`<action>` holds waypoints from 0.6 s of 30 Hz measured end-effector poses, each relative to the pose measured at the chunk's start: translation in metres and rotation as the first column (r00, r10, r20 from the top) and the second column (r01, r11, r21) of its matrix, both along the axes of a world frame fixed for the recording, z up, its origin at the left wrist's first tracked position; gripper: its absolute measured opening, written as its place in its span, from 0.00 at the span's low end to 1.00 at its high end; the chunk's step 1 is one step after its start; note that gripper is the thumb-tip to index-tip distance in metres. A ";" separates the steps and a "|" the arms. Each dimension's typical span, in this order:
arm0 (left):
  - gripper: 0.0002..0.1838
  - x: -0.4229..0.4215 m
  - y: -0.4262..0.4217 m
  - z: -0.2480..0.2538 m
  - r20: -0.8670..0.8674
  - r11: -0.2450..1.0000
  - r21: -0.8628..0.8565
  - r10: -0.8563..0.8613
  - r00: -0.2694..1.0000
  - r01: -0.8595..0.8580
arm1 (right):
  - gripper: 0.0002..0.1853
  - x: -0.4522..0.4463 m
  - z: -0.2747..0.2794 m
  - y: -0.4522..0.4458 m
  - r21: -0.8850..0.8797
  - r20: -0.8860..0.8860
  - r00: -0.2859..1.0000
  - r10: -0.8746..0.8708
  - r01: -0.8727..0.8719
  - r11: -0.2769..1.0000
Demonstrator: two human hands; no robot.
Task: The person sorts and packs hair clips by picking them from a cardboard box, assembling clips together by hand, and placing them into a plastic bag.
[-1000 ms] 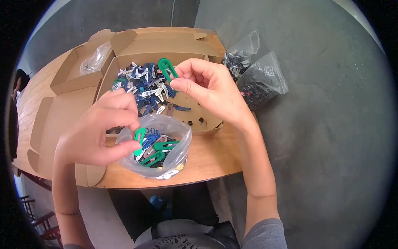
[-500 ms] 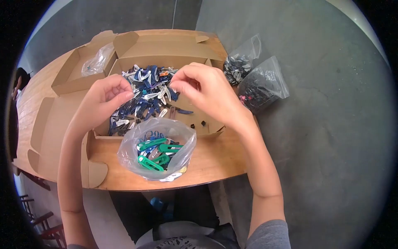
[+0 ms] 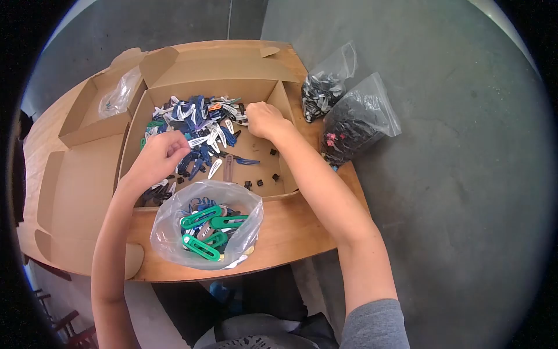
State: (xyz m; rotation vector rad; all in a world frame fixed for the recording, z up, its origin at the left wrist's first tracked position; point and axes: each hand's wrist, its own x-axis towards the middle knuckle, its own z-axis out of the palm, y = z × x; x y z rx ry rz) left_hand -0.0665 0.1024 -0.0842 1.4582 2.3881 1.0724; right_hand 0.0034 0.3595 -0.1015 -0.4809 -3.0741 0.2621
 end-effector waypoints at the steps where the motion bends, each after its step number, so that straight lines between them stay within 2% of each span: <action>1: 0.04 0.000 0.000 -0.002 -0.029 1.000 -0.003 0.009 1.000 -0.009 | 0.09 0.000 0.000 -0.001 0.017 -0.014 1.000 -0.005 0.005 1.000; 6: 0.03 0.004 -0.001 0.001 0.008 0.999 0.038 0.030 1.000 -0.031 | 0.09 0.002 0.004 0.000 0.038 0.013 1.000 0.027 -0.028 0.999; 8: 0.05 0.003 -0.001 0.003 0.120 0.999 -0.026 0.034 0.992 -0.031 | 0.09 0.002 0.007 0.001 -0.098 0.007 0.999 0.047 -0.046 0.994; 9: 0.05 0.003 0.000 0.003 0.118 0.999 -0.021 0.040 0.992 -0.038 | 0.09 0.003 0.008 0.001 -0.093 0.005 0.999 0.054 -0.053 0.994; 11: 0.07 0.003 0.003 0.003 0.433 0.998 0.032 0.037 0.900 -0.056 | 0.10 0.013 0.020 -0.017 -0.422 -0.247 0.967 0.060 -0.163 0.892; 12: 0.12 0.003 0.006 0.005 0.509 0.999 0.039 0.011 0.861 -0.036 | 0.10 0.015 0.024 -0.028 -0.425 -0.247 0.967 0.067 -0.170 0.889; 13: 0.12 0.007 0.008 0.006 0.510 0.999 0.033 0.017 0.860 -0.040 | 0.09 0.017 0.028 -0.040 -0.478 -0.301 0.947 0.110 -0.250 0.842; 14: 0.13 0.013 0.011 0.007 0.606 0.986 0.127 0.009 0.795 -0.108 | 0.09 0.019 0.031 -0.051 -0.523 -0.357 0.923 0.144 -0.326 0.788; 15: 0.15 0.018 0.014 0.009 0.691 0.959 0.214 -0.015 0.723 -0.185 | 0.08 0.021 0.032 -0.060 -0.512 -0.380 0.913 0.149 -0.341 0.788; 16: 0.14 0.021 0.015 0.013 0.743 0.954 0.241 -0.062 0.667 -0.180 | 0.09 0.021 0.031 -0.069 -0.559 -0.421 0.898 0.132 -0.371 0.741; 17: 0.14 0.022 0.016 0.012 0.742 0.954 0.241 -0.062 0.668 -0.180 | 0.09 0.021 0.029 -0.075 -0.601 -0.461 0.880 0.113 -0.403 0.690; 18: 0.12 0.022 0.016 0.011 0.749 0.939 0.275 -0.076 0.658 -0.205 | 0.08 0.020 0.025 -0.079 -0.565 -0.507 0.850 0.140 -0.451 0.691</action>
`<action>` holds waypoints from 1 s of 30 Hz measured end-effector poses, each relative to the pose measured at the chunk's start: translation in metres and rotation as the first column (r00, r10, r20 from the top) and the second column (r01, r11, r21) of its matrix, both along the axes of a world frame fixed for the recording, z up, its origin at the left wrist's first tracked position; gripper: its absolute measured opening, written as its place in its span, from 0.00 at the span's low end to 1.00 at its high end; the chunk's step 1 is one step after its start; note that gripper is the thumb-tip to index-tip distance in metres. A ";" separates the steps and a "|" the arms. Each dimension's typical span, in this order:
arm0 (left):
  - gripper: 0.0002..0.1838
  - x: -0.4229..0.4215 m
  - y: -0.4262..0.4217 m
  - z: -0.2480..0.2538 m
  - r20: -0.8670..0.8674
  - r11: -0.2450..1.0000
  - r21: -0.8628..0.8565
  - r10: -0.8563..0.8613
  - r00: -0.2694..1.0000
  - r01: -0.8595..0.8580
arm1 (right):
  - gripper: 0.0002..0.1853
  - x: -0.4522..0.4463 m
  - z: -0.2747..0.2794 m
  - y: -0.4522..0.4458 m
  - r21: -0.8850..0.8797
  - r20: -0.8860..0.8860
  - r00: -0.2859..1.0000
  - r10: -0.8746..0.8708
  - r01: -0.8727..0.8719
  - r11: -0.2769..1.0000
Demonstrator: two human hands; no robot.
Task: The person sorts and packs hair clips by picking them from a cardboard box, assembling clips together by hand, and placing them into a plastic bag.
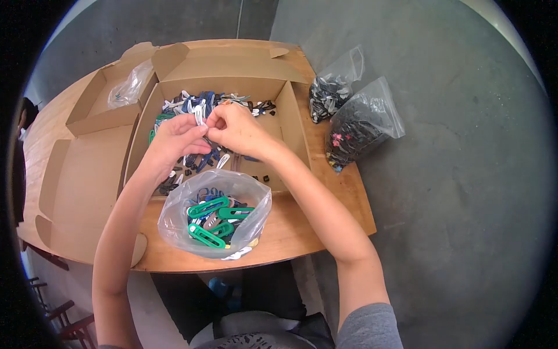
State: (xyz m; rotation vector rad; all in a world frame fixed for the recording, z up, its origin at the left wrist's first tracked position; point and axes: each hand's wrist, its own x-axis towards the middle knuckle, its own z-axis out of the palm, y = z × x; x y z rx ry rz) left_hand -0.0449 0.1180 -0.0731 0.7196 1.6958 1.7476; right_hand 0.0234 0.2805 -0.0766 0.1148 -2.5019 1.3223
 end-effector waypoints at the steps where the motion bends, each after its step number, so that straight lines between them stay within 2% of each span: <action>1: 0.10 0.000 -0.001 -0.001 0.016 0.999 0.038 0.022 1.000 -0.023 | 0.08 0.003 0.002 -0.003 -0.001 -0.002 1.000 0.001 -0.001 1.000; 3: 0.08 0.000 -0.005 0.001 0.038 0.998 0.052 0.020 0.999 -0.022 | 0.06 0.009 0.011 -0.007 -0.205 0.199 0.979 0.034 0.008 0.979; 4: 0.07 0.000 -0.008 0.001 0.063 0.998 0.066 0.017 0.998 -0.021 | 0.06 0.011 0.010 -0.006 -0.201 0.197 0.980 0.032 0.009 0.980; 6: 0.08 -0.001 -0.011 0.000 0.083 0.997 0.078 0.017 0.996 -0.024 | 0.05 0.013 0.009 -0.002 -0.394 0.208 0.970 0.123 -0.032 0.919; 15: 0.09 0.005 -0.018 0.001 0.179 0.996 0.085 -0.015 0.984 0.000 | 0.04 0.030 0.020 0.000 -0.378 0.229 0.972 0.044 0.047 0.925; 17: 0.09 0.008 -0.016 0.002 0.169 0.995 0.087 -0.069 0.983 0.055 | 0.04 0.030 0.018 -0.003 -0.351 0.236 0.971 0.035 0.052 0.935; 19: 0.09 0.009 -0.014 0.001 0.158 0.995 0.091 -0.054 0.986 0.040 | 0.04 0.030 0.018 -0.011 -0.305 0.227 0.973 -0.045 0.115 0.945; 21: 0.06 0.007 -0.013 -0.003 0.145 0.993 0.122 -0.024 0.989 0.006 | 0.05 0.028 0.014 -0.011 -0.296 0.209 0.978 -0.007 0.071 0.953; 25: 0.05 0.007 -0.015 -0.004 0.146 0.989 0.144 -0.046 0.988 0.025 | 0.07 0.028 0.012 -0.017 -0.289 0.159 0.987 0.023 0.024 0.957; 30: 0.07 0.007 -0.015 -0.007 0.079 0.995 0.091 -0.055 0.995 0.048 | 0.06 0.027 0.006 -0.019 -0.292 0.156 0.987 0.037 0.010 0.956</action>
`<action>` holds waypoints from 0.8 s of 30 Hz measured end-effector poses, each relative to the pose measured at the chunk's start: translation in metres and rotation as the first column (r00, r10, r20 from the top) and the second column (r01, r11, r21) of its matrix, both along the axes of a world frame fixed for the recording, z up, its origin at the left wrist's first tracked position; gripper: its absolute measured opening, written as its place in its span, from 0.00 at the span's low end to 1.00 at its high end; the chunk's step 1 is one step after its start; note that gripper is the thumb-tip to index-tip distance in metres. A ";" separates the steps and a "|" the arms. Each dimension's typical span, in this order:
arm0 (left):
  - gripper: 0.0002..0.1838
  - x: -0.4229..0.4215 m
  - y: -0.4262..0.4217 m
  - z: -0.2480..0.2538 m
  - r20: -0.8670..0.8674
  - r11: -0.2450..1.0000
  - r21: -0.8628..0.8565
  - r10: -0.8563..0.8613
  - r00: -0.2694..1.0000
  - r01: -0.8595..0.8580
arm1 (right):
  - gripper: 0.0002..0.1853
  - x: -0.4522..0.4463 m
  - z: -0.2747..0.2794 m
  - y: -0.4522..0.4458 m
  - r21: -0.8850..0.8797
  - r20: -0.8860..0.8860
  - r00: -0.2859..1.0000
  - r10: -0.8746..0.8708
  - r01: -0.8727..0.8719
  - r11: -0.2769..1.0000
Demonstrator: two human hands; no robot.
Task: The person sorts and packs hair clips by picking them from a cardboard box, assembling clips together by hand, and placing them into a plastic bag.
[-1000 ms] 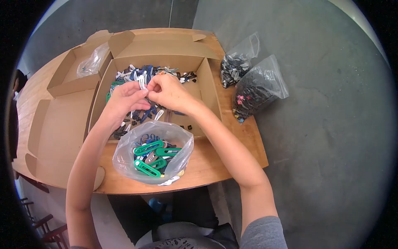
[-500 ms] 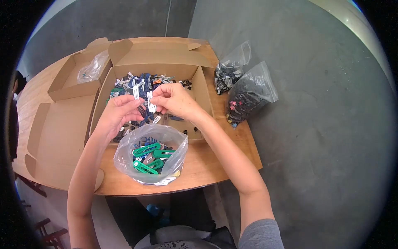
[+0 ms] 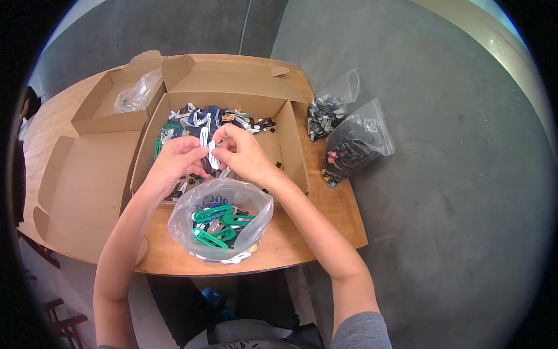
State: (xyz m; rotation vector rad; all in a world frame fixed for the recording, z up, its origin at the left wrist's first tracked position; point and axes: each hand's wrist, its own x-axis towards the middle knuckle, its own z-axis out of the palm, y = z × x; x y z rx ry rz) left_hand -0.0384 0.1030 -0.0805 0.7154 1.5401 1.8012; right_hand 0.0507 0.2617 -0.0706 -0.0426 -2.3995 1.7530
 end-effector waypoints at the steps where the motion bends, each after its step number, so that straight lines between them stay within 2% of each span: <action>1: 0.07 0.000 0.000 -0.001 -0.002 1.000 0.001 0.010 1.000 -0.010 | 0.06 0.000 -0.001 0.000 -0.001 0.001 1.000 0.001 -0.001 1.000; 5: 0.08 -0.001 0.000 -0.001 -0.069 0.999 -0.042 -0.023 0.997 0.020 | 0.05 0.000 -0.003 0.000 0.022 -0.014 1.000 0.021 -0.021 1.000; 15: 0.08 0.000 -0.003 -0.002 0.002 1.000 -0.022 0.014 1.000 -0.014 | 0.04 0.002 -0.004 0.006 -0.078 -0.078 0.997 -0.025 0.019 0.997; 17: 0.08 -0.001 -0.006 -0.001 0.016 0.998 -0.038 0.045 0.999 -0.045 | 0.04 0.008 0.011 0.008 -0.019 -0.181 0.976 -0.119 0.118 0.993; 19: 0.08 0.000 -0.009 0.002 0.020 0.996 -0.046 0.073 0.997 -0.072 | 0.03 0.027 0.045 0.006 -0.073 -0.254 0.955 -0.156 0.142 0.987; 21: 0.08 -0.001 -0.012 0.002 0.026 0.994 -0.059 0.098 0.995 -0.096 | 0.04 0.048 0.069 0.001 -0.120 -0.315 0.946 -0.082 0.046 0.992; 23: 0.08 -0.003 -0.013 0.001 0.000 0.993 -0.084 0.085 0.996 -0.085 | 0.05 0.065 0.079 -0.007 -0.094 -0.236 0.970 0.055 -0.079 0.992; 24: 0.08 -0.004 -0.014 0.000 0.001 0.993 -0.085 0.088 0.996 -0.087 | 0.06 0.065 0.074 -0.008 -0.047 -0.200 0.960 0.195 -0.208 0.977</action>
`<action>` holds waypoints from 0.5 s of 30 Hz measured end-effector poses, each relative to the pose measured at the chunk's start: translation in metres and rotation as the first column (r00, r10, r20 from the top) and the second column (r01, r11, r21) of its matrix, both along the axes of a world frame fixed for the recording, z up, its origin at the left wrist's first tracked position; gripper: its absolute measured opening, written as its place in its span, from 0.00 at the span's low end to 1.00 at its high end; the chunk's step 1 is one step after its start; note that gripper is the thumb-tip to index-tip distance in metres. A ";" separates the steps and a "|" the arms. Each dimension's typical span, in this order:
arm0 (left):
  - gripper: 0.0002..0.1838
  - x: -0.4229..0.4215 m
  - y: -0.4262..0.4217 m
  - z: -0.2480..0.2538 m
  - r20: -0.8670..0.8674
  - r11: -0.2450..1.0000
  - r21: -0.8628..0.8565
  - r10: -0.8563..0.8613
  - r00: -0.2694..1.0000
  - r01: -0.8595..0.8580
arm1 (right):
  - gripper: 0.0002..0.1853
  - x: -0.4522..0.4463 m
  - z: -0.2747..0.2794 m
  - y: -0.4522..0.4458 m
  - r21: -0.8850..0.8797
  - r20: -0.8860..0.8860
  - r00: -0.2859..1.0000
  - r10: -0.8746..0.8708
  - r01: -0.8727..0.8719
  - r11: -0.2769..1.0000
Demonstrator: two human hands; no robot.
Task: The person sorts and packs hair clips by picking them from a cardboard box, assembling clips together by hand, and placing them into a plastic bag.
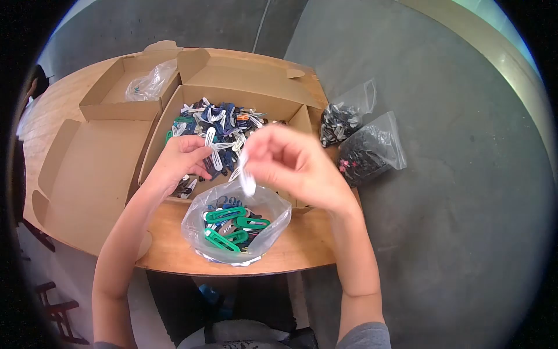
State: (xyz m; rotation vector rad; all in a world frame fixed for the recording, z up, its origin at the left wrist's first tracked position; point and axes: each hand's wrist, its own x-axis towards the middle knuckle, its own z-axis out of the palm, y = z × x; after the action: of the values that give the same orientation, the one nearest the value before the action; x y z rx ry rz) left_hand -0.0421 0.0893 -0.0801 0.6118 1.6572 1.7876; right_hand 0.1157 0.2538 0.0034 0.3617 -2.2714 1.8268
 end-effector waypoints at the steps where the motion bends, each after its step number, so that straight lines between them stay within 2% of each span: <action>1: 0.08 0.000 -0.001 0.000 -0.004 1.000 -0.021 -0.003 1.000 0.003 | 0.07 0.001 -0.001 0.001 0.085 0.146 0.989 -0.025 0.012 0.996; 4: 0.09 0.002 -0.002 0.004 -0.021 1.000 -0.014 0.023 1.000 -0.023 | 0.09 -0.025 -0.020 0.007 0.094 0.067 0.969 -0.238 0.231 0.968; 5: 0.09 0.004 -0.002 0.008 -0.033 0.998 0.021 0.051 0.998 -0.051 | 0.09 -0.036 -0.029 0.010 0.091 0.065 0.968 -0.241 0.235 0.968; 7: 0.09 0.009 -0.001 0.020 -0.049 0.998 0.034 0.049 0.998 -0.048 | 0.10 -0.053 -0.042 0.010 0.254 0.195 0.946 -0.259 0.207 0.945; 10: 0.09 0.014 0.002 0.026 -0.047 0.991 0.121 0.055 0.997 -0.049 | 0.12 -0.058 -0.048 -0.007 0.101 0.330 0.936 -0.126 0.098 0.990; 14: 0.09 0.016 0.001 0.027 -0.108 0.993 0.094 0.084 0.991 -0.074 | 0.11 -0.053 -0.044 -0.006 0.063 0.303 0.947 -0.108 0.093 0.994; 15: 0.09 0.017 0.001 0.028 -0.141 0.994 0.095 0.066 0.988 -0.053 | 0.11 -0.053 -0.044 -0.005 0.056 0.232 0.959 -0.161 0.152 0.987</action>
State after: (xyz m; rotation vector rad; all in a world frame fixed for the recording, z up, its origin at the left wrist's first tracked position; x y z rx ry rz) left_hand -0.0255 0.0901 -0.0521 0.7545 1.7122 1.9091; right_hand 0.0628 0.2490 -0.0406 -0.0346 -2.4113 1.8329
